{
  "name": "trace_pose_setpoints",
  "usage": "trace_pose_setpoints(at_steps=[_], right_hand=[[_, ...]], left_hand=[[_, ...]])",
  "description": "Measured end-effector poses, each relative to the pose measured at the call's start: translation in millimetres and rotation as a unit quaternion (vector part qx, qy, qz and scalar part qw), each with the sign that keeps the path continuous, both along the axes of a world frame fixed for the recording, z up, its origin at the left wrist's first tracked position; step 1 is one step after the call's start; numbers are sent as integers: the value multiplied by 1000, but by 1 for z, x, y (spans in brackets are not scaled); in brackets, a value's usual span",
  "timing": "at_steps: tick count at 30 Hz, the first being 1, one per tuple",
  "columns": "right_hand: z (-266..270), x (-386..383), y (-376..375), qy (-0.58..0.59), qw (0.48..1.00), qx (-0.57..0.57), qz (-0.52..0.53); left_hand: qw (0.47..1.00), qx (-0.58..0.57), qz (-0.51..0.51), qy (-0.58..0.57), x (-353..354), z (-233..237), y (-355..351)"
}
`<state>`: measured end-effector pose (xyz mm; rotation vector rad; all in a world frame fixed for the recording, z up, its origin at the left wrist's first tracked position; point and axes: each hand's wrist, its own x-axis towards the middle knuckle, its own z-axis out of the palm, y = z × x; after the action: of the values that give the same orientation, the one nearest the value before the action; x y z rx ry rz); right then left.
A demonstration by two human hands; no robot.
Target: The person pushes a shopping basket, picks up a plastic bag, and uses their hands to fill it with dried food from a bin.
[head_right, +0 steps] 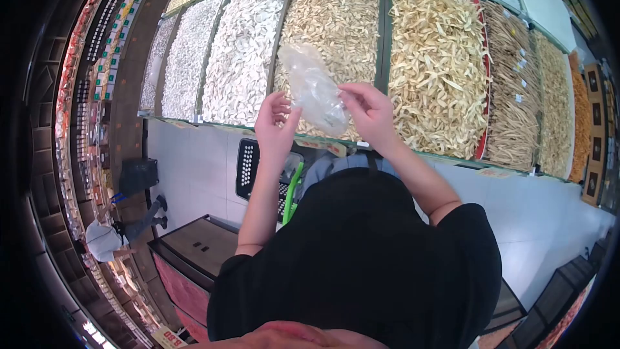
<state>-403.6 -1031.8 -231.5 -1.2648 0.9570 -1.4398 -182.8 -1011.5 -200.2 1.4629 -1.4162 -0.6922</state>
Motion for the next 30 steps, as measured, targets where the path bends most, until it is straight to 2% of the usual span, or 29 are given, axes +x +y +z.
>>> trace_pose_setpoints(at_steps=[1,2,5,8,12,15,19,22,25,30], right_hand=[[2,1,0,10,1000,-1,-1],[4,1,0,21,1000,-2,-3],[11,-4,-3,-10,1000,9,-3],[11,-10,-7,-21,999,26,-6],[13,-11,-8,-27,999,21,15],[18,-10,-7,-50,999,22,1],[35,-18,-9,-65,996,10,-58],[37,-30,-17,-46,995,-6,-85],[42,-43,-22,-17,996,13,-92],[51,-58,-30,52,995,68,-58]], left_hand=[[1000,14,-12,-11,1,1,-2],[999,-19,-22,-31,5,-4,-3],[996,-47,-27,-64,10,-1,1],[999,-30,-32,-12,12,-4,2],[981,141,-98,90,-4,-5,5],[977,178,-101,65,-8,-7,12],[997,41,-3,66,-7,-1,23],[993,-77,50,75,6,10,29],[985,-155,73,27,15,21,32],[978,-185,88,29,23,25,31]])
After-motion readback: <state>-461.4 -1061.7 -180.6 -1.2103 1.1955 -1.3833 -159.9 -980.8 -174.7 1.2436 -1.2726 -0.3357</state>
